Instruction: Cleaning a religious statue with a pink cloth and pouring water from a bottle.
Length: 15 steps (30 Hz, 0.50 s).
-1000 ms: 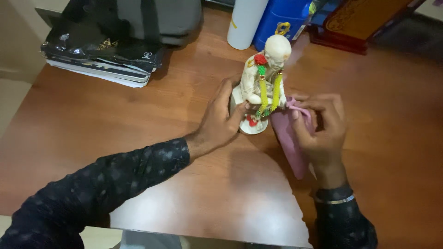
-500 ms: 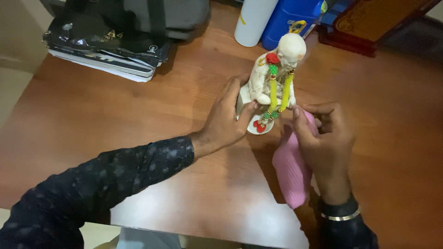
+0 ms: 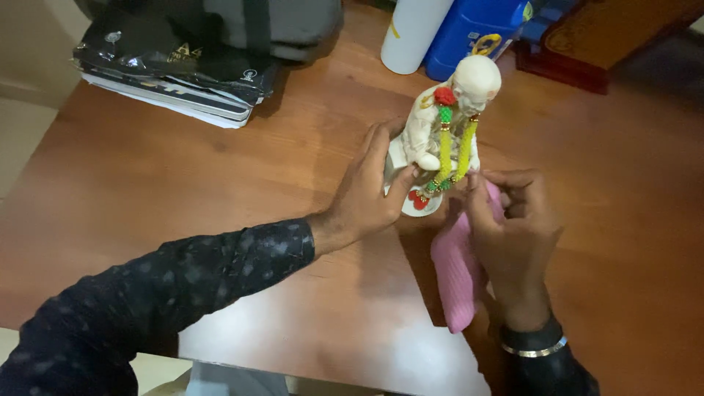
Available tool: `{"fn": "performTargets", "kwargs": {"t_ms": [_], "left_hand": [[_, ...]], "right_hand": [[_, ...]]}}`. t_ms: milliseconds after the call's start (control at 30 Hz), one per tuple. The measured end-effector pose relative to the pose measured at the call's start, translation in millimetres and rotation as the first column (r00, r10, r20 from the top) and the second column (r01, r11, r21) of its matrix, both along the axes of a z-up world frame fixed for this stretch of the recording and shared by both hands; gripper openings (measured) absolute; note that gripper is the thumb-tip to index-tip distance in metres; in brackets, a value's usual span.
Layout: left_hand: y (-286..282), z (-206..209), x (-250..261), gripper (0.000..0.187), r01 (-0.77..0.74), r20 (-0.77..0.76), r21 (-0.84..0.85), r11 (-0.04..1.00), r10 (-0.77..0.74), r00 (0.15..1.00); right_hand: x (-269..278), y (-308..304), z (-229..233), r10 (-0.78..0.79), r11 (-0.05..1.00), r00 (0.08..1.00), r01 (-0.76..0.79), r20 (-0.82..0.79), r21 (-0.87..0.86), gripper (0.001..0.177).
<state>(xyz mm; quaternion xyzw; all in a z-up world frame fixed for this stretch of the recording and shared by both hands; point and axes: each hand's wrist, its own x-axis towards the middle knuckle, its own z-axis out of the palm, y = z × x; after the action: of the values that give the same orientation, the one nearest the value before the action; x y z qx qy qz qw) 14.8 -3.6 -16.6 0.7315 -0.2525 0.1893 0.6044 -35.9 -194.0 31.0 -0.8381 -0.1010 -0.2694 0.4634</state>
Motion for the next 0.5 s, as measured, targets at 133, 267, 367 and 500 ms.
{"fn": "performTargets", "kwargs": {"t_ms": [133,267,367,500], "left_hand": [[-1,1,-1,0.051,-0.019,0.039,-0.005,1.000,0.019,0.999],[0,2,-3,0.050,0.011,-0.016,-0.007,1.000,-0.011,1.000],[-1,3,0,0.051,0.009,-0.035,0.038,0.999,-0.008,0.999],[-4,0,1,0.053,-0.035,-0.041,0.070,0.997,0.038,0.998]], "right_hand": [[5,-7,-11,-0.061,0.998,0.998,0.061,-0.026,0.005,0.016],[6,-2,-12,-0.058,0.998,0.997,0.059,0.045,-0.025,0.017],[8,0,-9,-0.047,0.999,0.997,0.047,0.063,0.000,0.016],[11,-1,0,0.013,0.982,0.997,0.001,-0.071,0.191,0.014]]}}
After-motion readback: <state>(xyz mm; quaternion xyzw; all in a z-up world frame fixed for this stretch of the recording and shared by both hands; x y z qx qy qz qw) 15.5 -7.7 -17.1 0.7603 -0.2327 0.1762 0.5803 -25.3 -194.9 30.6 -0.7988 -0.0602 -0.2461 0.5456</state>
